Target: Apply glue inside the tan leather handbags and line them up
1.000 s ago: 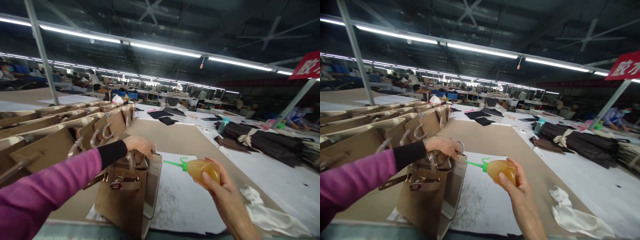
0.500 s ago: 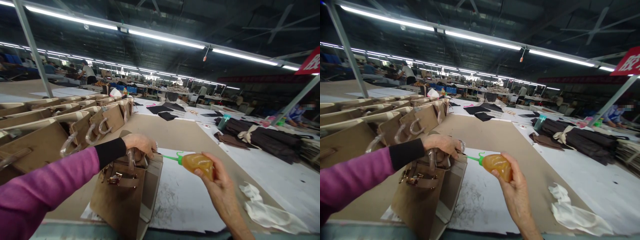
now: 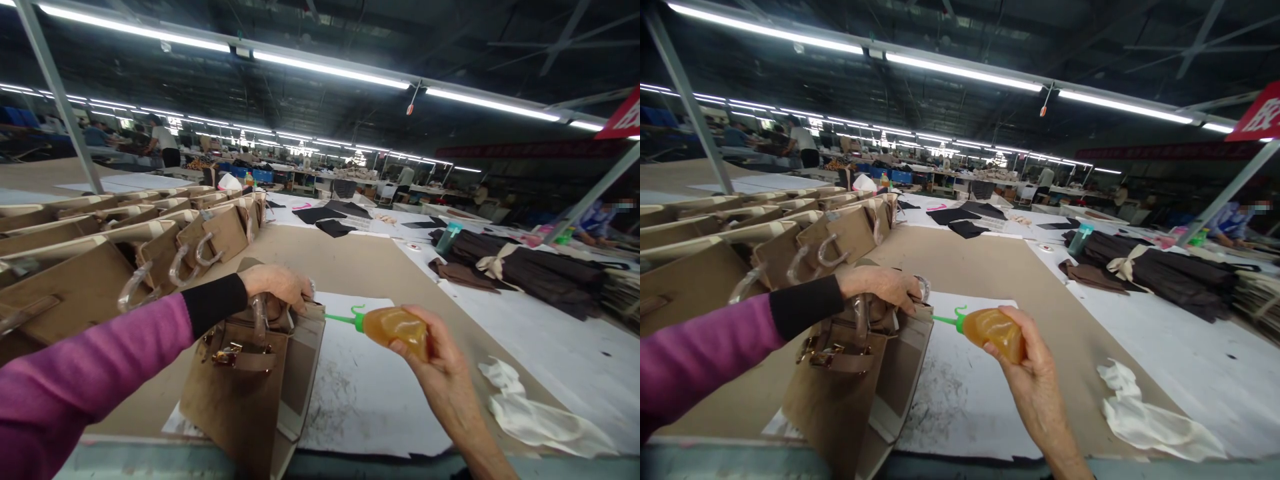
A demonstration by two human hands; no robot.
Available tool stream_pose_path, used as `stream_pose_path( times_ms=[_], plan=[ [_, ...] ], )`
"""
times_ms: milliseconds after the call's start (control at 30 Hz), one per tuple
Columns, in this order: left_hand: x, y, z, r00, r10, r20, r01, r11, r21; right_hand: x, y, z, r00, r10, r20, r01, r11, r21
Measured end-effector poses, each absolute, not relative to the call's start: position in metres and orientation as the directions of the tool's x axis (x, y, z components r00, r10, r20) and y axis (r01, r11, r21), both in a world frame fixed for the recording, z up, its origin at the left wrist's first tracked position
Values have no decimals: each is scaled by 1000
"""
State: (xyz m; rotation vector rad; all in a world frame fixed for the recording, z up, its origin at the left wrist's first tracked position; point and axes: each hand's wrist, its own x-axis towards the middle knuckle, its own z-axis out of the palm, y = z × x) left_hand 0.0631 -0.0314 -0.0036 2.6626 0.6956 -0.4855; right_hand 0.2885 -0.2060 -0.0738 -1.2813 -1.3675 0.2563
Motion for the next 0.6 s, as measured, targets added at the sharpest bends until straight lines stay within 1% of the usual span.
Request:
stream_pose_path(
  times_ms=[100, 233, 433, 600],
  plan=[
    [63, -33, -3, 823, 402, -400, 519, -819, 245, 290, -200, -72, 308, 786, 536, 484, 356, -799],
    [61, -33, -4, 824, 415, -384, 525, -815, 244, 291, -198, -72, 317, 787, 530, 482, 347, -805],
    [61, -33, -4, 822, 422, -381, 527, -817, 232, 290, -205, -76, 276, 837, 472, 465, 313, -828],
    [62, -32, -7, 838, 399, -372, 508, -820, 263, 289, -200, -70, 329, 805, 493, 428, 339, -838]
  ],
)
